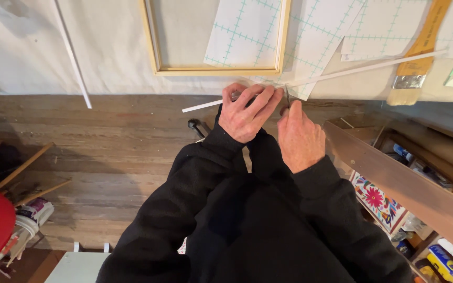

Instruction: Cutting thin plastic strips using a utility knife to fit inside a picture frame.

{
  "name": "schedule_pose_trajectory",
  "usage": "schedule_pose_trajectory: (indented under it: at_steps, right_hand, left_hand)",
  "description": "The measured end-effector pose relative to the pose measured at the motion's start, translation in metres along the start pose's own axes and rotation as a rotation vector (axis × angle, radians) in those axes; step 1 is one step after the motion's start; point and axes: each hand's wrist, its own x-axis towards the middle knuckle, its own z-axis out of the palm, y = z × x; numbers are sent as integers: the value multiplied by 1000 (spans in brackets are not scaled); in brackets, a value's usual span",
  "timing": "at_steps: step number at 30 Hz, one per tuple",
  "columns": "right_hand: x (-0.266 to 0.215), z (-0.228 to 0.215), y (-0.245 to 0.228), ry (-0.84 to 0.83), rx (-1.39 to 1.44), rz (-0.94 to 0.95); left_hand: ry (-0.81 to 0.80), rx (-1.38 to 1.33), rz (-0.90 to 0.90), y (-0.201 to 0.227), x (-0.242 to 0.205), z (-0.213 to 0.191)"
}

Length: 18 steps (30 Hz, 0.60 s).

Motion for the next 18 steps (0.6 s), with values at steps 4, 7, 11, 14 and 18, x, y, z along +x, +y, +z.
schedule_pose_trajectory:
  at_steps: [4, 7, 11, 14, 18]
  right_hand:
    - [-1, 1, 1, -11, -28, 28]
    - [1, 2, 5, -12, 9, 9]
    - [1, 4, 7, -5, -7, -1]
    - [1, 7, 8, 0, -2, 6]
    - [2, 5, 4, -7, -16, 24]
  left_hand:
    - [-1, 1, 11, 2, 0, -3]
    - [-47, 5, -10, 3, 0, -5]
    - [-68, 23, -11, 4, 0, -5]
    - [-70, 41, -10, 6, 1, -6]
    - [-86, 37, -4, 5, 2, -10]
